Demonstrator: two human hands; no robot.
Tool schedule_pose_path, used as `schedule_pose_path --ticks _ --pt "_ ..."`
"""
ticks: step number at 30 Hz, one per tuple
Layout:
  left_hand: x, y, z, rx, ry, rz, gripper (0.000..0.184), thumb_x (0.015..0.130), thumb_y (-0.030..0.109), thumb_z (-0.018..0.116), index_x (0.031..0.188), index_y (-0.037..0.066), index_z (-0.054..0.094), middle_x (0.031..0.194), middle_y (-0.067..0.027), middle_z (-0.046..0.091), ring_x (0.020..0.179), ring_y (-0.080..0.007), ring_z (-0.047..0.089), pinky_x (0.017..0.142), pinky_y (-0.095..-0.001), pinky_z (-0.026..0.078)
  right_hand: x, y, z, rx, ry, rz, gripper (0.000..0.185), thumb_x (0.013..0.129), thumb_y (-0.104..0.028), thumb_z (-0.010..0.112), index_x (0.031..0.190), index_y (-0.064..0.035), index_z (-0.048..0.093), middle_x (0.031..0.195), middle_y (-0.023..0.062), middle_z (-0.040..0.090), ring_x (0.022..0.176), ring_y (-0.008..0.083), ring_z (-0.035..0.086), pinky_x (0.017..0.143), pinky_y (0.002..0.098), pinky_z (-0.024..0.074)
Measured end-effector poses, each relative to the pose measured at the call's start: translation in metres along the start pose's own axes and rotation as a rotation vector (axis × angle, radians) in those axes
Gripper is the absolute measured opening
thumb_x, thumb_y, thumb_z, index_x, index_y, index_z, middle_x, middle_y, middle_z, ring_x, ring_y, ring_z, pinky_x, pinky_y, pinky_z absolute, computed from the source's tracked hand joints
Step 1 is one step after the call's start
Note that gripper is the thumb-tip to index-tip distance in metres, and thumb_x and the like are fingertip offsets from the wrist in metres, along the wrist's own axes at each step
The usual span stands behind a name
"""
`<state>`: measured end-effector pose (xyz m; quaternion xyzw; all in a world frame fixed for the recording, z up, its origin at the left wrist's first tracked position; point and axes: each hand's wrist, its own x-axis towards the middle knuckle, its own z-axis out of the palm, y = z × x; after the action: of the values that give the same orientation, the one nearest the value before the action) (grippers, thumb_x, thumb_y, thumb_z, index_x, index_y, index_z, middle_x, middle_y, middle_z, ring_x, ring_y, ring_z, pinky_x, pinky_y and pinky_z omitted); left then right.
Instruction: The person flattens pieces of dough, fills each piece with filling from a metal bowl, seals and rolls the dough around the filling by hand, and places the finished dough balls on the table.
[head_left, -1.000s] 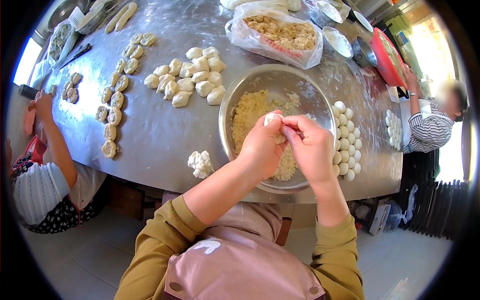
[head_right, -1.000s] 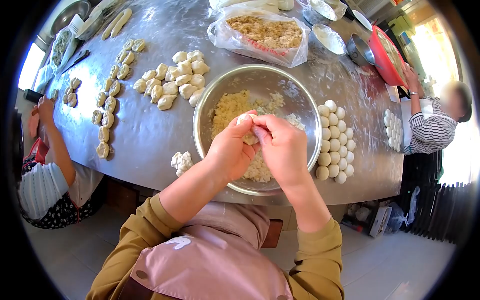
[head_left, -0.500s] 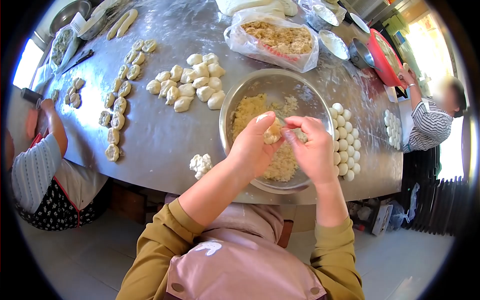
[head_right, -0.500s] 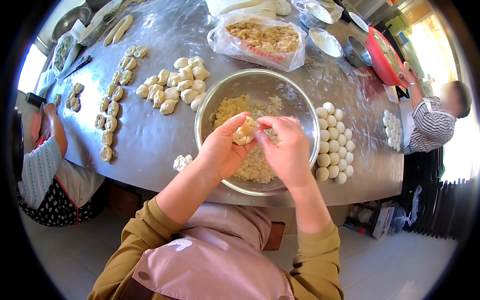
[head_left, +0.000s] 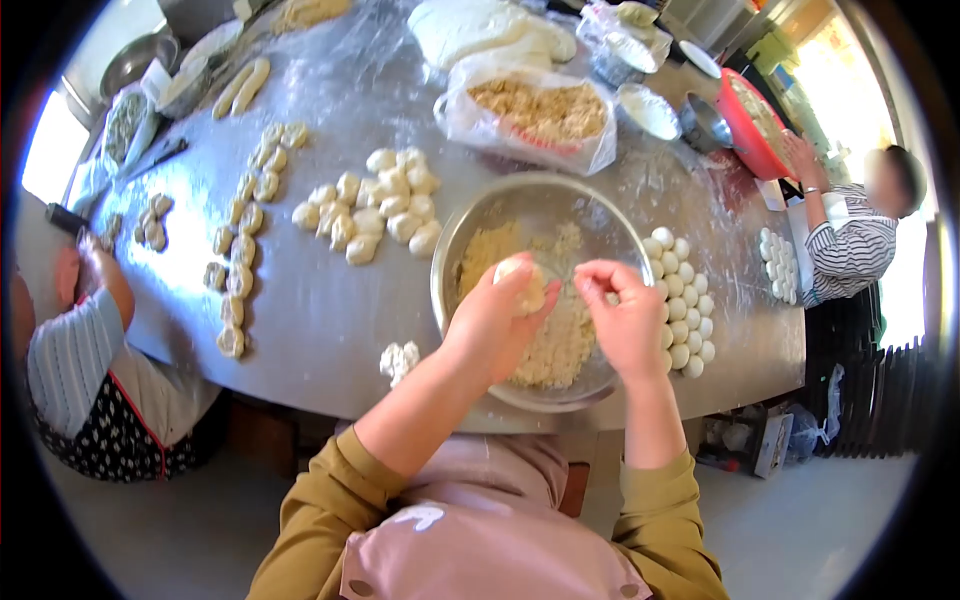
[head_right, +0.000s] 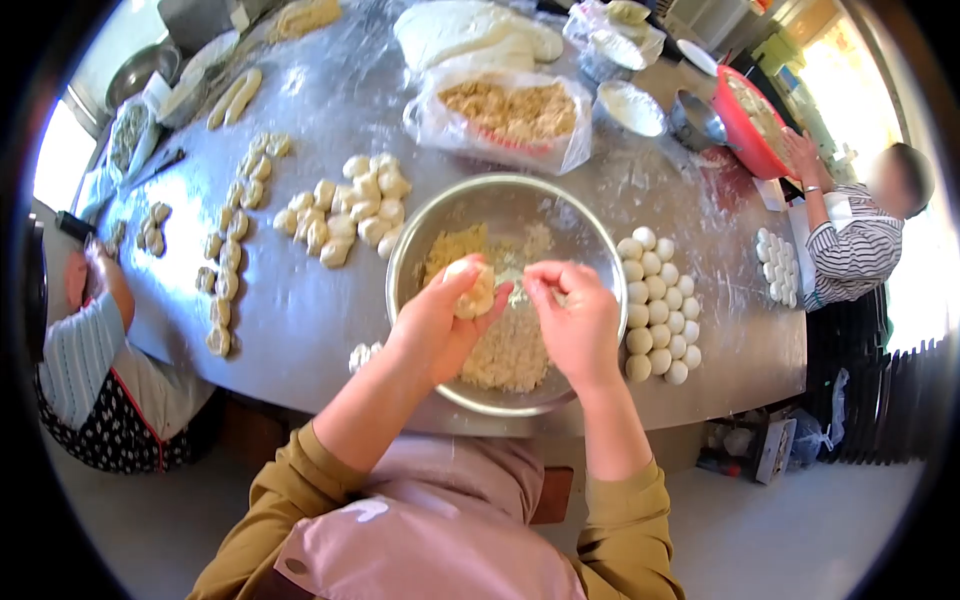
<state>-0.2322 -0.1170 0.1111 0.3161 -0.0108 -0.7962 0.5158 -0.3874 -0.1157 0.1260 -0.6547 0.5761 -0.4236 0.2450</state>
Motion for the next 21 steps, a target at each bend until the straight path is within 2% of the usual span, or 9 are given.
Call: schedule_pose_path --ticks 2,3,6,7,11,12,13,16,21 --pt "0.0 0.0 0.001 0.032 0.014 -0.023 0.025 0.1 0.016 0.047 0.122 0.005 0.048 0.112 -0.0096 0.054 0.107 -0.0247 0.055 0.095 -0.0393 0.048 0.0 0.001 0.0 -0.088 0.014 -0.08 0.008 0.086 -0.005 0.068 0.093 -0.0022 0.069 0.084 0.0103 0.068 0.074 0.0238 0.064 0.07 0.0285 0.0512" --pt "-0.001 0.001 0.001 0.057 0.021 -0.039 0.025 0.1 0.017 0.047 0.123 0.005 0.048 0.113 -0.0099 0.054 0.107 -0.0254 0.055 0.094 -0.0391 0.049 -0.001 -0.002 -0.002 -0.05 -0.054 -0.029 0.013 0.088 -0.009 0.066 0.098 -0.0015 0.068 0.091 0.0123 0.067 0.085 0.0271 0.064 0.077 0.0316 0.0512" --pt "0.002 -0.002 -0.005 0.071 -0.014 -0.083 0.027 0.101 0.022 0.045 0.123 0.006 0.049 0.115 -0.0101 0.055 0.105 -0.0258 0.055 0.086 -0.0367 0.051 -0.002 -0.006 0.001 -0.101 -0.02 -0.291 0.026 0.089 -0.017 0.065 0.11 -0.002 0.064 0.107 0.015 0.065 0.102 0.0314 0.06 0.088 0.0367 0.0482" --pt "0.007 -0.002 -0.011 0.032 -0.059 -0.105 0.028 0.101 0.022 0.045 0.123 0.006 0.049 0.116 -0.0097 0.055 0.105 -0.0253 0.055 0.084 -0.0362 0.05 -0.004 -0.003 -0.003 -0.19 -0.125 -0.315 0.05 0.091 -0.033 0.064 0.127 -0.0008 0.053 0.126 0.0172 0.057 0.121 0.038 0.049 0.101 0.0431 0.0398" --pt "-0.009 0.006 0.005 0.04 -0.169 -0.23 0.028 0.101 0.025 0.045 0.123 0.008 0.051 0.109 -0.0054 0.058 0.093 -0.0167 0.056 0.069 -0.0264 0.047 -0.011 -0.004 0.005 -0.261 -0.121 -0.419 0.078 0.088 -0.058 0.052 0.138 0.0007 0.037 0.138 0.0157 0.048 0.132 0.0453 0.036 0.109 0.0497 0.0289" --pt "-0.012 0.006 0.008 0.058 -0.197 -0.251 0.028 0.101 0.025 0.045 0.123 0.009 0.051 0.108 -0.0045 0.059 0.088 -0.0145 0.056 0.066 -0.0247 0.046 -0.012 -0.001 0.007 -0.264 -0.112 -0.442 0.078 0.089 -0.058 0.051 0.138 0.0002 0.038 0.137 0.0153 0.049 0.132 0.0448 0.036 0.108 0.0503 0.0287" --pt "-0.013 0.001 0.012 0.085 -0.128 -0.216 0.026 0.102 0.025 0.044 0.122 0.011 0.051 0.102 -0.001 0.059 0.072 -0.0089 0.052 0.06 -0.0222 0.043 -0.012 0.003 0.009 -0.266 -0.102 -0.468 0.077 0.089 -0.059 0.05 0.137 -0.0003 0.039 0.137 0.0148 0.05 0.132 0.0443 0.036 0.108 0.0509 0.0285" --pt "-0.023 -0.005 0.016 0.051 -0.227 -0.193 0.024 0.102 0.024 0.043 0.122 0.013 0.051 0.099 0.0017 0.058 0.062 -0.0065 0.045 0.06 -0.0219 0.043 -0.015 -0.004 0.012 -0.258 -0.053 -0.463 0.067 0.091 -0.06 0.045 0.126 -0.0029 0.048 0.129 0.0127 0.057 0.134 0.0414 0.038 0.108 0.0517 0.0253" --pt "-0.032 -0.005 0.017 0.179 -0.27 -0.18 0.024 0.102 0.018 0.042 0.125 0.011 0.048 0.105 -0.0013 0.057 0.082 -0.0081 0.055 0.076 -0.0264 0.05 -0.023 -0.013 0.018 -0.262 0.056 -0.444 0.048 0.098 -0.05 0.041 0.112 -0.0065 0.058 0.113 0.0101 0.066 0.134 0.0387 0.04 0.111 0.0491 0.022"
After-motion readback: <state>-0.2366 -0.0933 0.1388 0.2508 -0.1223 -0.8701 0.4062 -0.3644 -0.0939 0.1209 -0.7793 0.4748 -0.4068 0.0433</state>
